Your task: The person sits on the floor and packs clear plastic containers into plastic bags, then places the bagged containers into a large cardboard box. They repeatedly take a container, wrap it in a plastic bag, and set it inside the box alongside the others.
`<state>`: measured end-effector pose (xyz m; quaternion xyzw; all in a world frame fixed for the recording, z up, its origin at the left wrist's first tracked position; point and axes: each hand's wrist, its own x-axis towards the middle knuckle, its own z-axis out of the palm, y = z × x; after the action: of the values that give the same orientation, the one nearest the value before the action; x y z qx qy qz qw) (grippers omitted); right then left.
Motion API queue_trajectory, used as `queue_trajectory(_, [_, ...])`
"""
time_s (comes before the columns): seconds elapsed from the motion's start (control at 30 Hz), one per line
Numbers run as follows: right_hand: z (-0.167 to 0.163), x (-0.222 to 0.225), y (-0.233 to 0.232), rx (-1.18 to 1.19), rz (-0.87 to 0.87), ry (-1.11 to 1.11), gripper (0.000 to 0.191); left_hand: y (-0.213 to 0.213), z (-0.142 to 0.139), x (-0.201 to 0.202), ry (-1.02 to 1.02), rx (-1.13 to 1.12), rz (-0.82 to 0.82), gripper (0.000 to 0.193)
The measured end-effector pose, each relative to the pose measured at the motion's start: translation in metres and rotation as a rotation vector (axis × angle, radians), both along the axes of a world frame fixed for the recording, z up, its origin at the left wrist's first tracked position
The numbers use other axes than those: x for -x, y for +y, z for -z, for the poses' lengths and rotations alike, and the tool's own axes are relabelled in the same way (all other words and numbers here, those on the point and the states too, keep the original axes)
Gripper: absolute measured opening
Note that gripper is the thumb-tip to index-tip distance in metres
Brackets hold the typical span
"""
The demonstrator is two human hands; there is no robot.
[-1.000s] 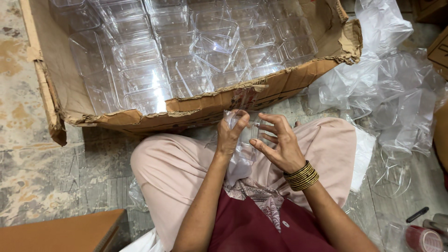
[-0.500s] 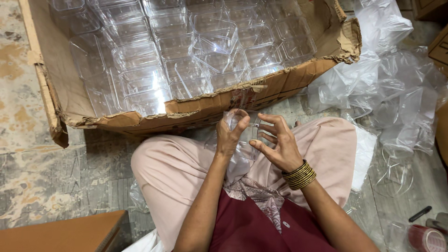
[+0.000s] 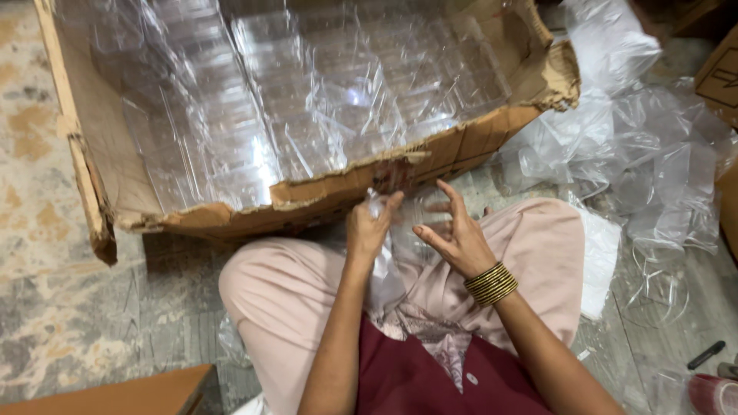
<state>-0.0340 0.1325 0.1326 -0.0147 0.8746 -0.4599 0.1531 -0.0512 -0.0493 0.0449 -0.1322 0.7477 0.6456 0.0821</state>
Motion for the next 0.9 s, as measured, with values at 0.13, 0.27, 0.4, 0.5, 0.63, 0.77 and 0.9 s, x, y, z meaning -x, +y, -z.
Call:
queue_trajectory(0.13, [0.027, 0.004, 0.009, -0.112, -0.168, 0.269, 0.094, 0.003, 0.004, 0.001, 0.258, 0.237, 0.105, 0.070])
queue_trajectory(0.27, [0.049, 0.004, 0.030, 0.280, -0.187, -0.147, 0.094, 0.005, 0.009, 0.000, 0.169, -0.048, 0.151, 0.061])
queue_trajectory(0.4, [0.060, 0.013, 0.055, 0.365, -0.266, -0.310, 0.082, 0.011, 0.023, 0.002, 0.126, -0.387, 0.205, 0.060])
queue_trajectory(0.5, [0.056, 0.027, 0.052, -0.012, -0.342, -0.213, 0.075, 0.016, 0.048, 0.014, -0.034, -0.012, 0.290, 0.069])
queue_trajectory(0.63, [0.016, 0.059, 0.030, -0.767, -0.523, -0.198, 0.047, 0.026, 0.093, 0.029, -0.002, -0.124, 0.300, 0.082])
queue_trajectory(0.77, [-0.052, 0.129, -0.005, -0.214, -0.343, 0.227, 0.032, 0.032, 0.122, 0.037, -0.096, 0.020, 0.402, 0.072])
queue_trajectory(0.9, [-0.067, 0.210, -0.089, -0.320, -0.671, 0.438, 0.038, 0.036, 0.112, 0.039, -0.261, 0.276, 0.343, 0.061])
